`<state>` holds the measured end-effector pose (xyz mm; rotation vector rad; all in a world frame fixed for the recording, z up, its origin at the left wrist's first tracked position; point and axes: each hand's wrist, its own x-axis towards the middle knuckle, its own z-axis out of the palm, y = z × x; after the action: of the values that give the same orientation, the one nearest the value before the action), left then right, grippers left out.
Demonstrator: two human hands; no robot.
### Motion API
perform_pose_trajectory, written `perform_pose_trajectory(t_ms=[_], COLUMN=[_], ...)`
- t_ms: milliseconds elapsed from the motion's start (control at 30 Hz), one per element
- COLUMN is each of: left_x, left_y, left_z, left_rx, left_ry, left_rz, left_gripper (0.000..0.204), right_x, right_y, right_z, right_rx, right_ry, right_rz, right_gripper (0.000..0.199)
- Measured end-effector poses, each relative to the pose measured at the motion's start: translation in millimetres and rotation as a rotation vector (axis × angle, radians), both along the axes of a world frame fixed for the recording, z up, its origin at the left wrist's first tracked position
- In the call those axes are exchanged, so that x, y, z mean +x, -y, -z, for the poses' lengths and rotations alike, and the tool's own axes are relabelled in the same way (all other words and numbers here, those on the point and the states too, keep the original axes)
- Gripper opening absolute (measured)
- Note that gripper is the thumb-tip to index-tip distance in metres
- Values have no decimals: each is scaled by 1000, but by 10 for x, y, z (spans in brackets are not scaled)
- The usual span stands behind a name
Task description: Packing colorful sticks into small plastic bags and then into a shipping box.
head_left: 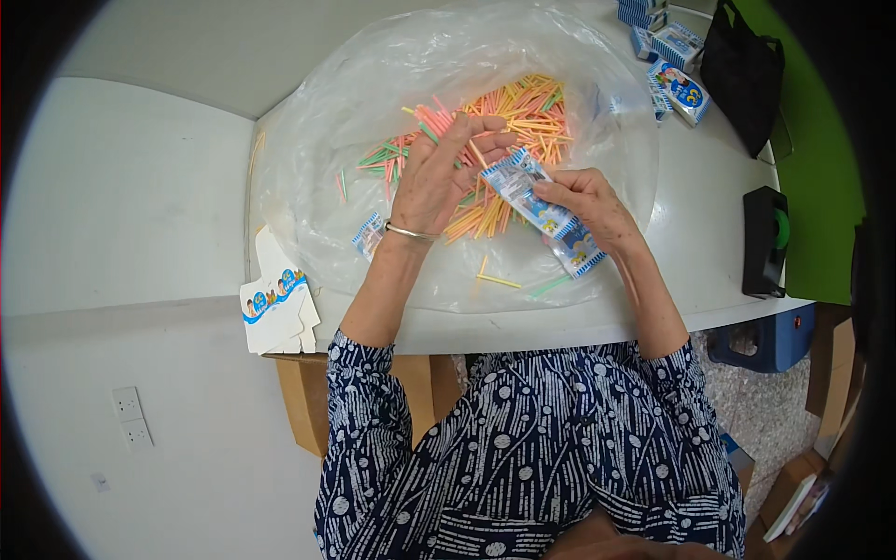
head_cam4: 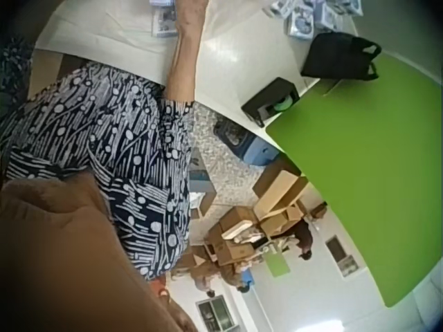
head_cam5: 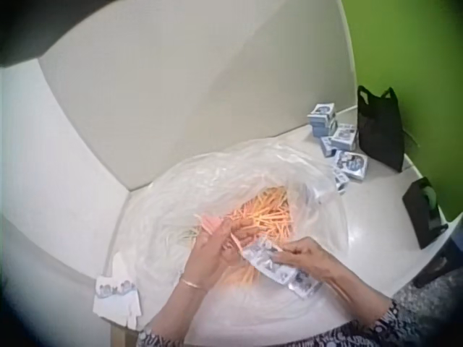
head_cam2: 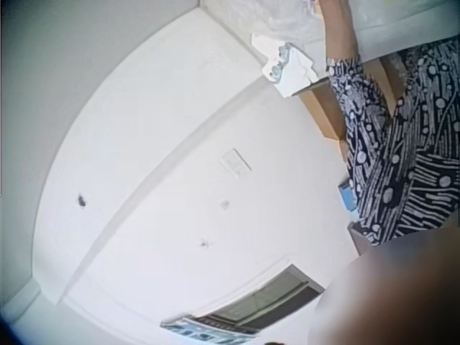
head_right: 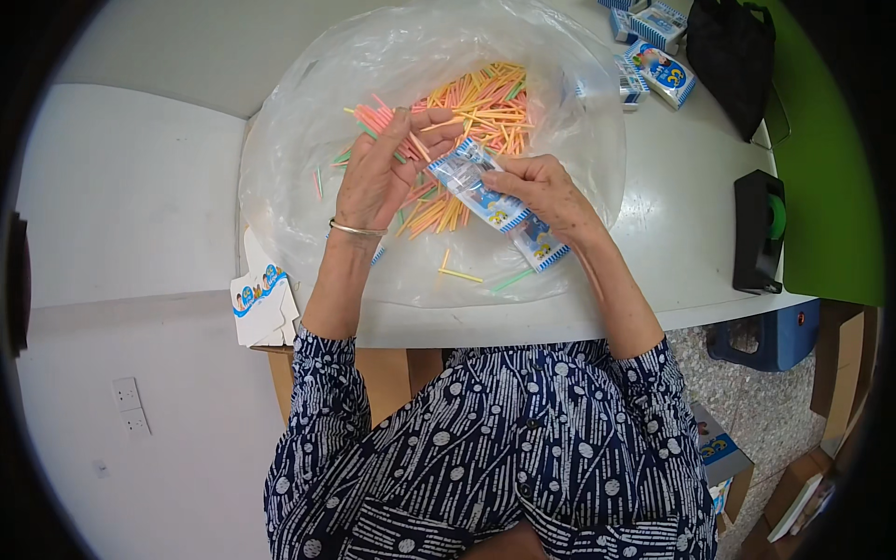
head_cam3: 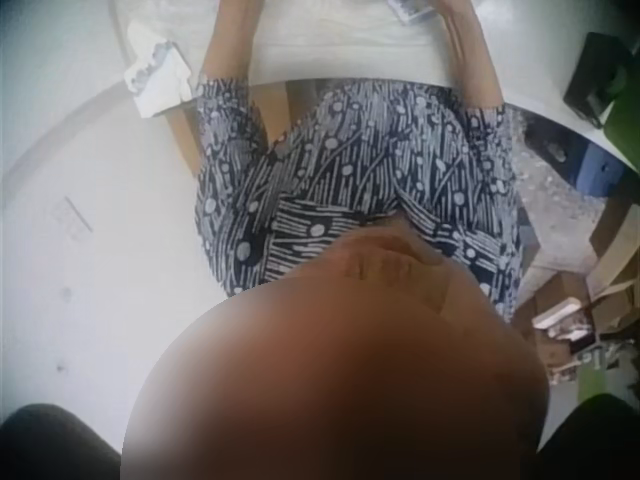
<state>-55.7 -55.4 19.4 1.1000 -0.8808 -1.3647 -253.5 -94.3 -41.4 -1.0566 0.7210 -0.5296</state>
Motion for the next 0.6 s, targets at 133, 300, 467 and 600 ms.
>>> perform_pose_trajectory(t_ms=[133,300,467,600], left_x=[-28,-93,-176,-217], left_y=[13,-47,-87,-118], left_z=[-21,55,131,184], left_rx=[-108,-38,-142,-145], left_ry=[16,117,313,337], left_rz=[13,52,82,57], left_gripper=[40,38,39,41], right_x=[-28,-48,-27,-40], right_y=[17,0,-27,-46], right_z=[122,77,97,105], right_rx=[-110,-46,14,65], right_ry=[-43,-55,-13,65], right_rz=[-57,-148,-137,-104], right_gripper=[25,27,28,27])
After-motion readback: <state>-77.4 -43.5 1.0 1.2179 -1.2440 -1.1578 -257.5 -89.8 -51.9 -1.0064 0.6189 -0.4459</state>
